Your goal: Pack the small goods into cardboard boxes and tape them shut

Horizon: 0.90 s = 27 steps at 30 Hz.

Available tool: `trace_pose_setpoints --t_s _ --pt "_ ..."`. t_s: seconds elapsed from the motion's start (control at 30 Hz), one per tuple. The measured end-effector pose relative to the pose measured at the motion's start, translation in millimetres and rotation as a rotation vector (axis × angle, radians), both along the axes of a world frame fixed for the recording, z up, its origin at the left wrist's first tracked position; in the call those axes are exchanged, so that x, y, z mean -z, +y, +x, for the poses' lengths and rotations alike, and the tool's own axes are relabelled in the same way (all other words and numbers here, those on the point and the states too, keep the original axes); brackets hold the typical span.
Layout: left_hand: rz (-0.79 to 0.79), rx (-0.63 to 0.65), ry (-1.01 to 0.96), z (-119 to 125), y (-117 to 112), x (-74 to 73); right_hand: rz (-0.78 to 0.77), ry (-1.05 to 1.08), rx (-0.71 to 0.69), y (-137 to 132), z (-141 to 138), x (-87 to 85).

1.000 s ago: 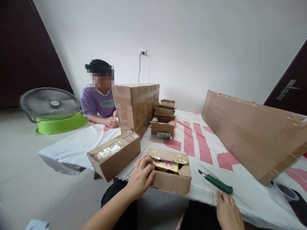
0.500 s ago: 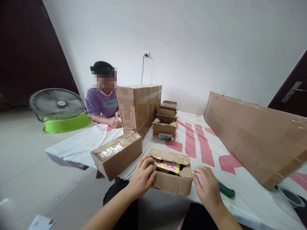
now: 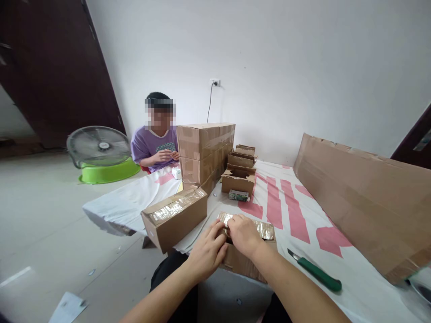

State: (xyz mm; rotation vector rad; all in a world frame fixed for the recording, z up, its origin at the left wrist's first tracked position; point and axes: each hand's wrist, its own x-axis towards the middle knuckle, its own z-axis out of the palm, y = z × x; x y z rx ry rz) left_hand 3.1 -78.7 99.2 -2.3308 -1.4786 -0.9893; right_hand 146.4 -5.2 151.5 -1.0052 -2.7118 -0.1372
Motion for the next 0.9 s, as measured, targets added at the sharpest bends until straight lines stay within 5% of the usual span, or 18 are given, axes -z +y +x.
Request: trace_pose_setpoints --t_s 0.2,0.9 --pt "-0.009 0.025 -0.033 -0.6 0.9 2.7 0.065 -0.082 -0.048 4.7 -3.4 0.8" --pt "-0.022 0.025 0.0 -0.4 2.2 0.0 -0.075 -0.067 0.203 24.1 -15.8 0.5"
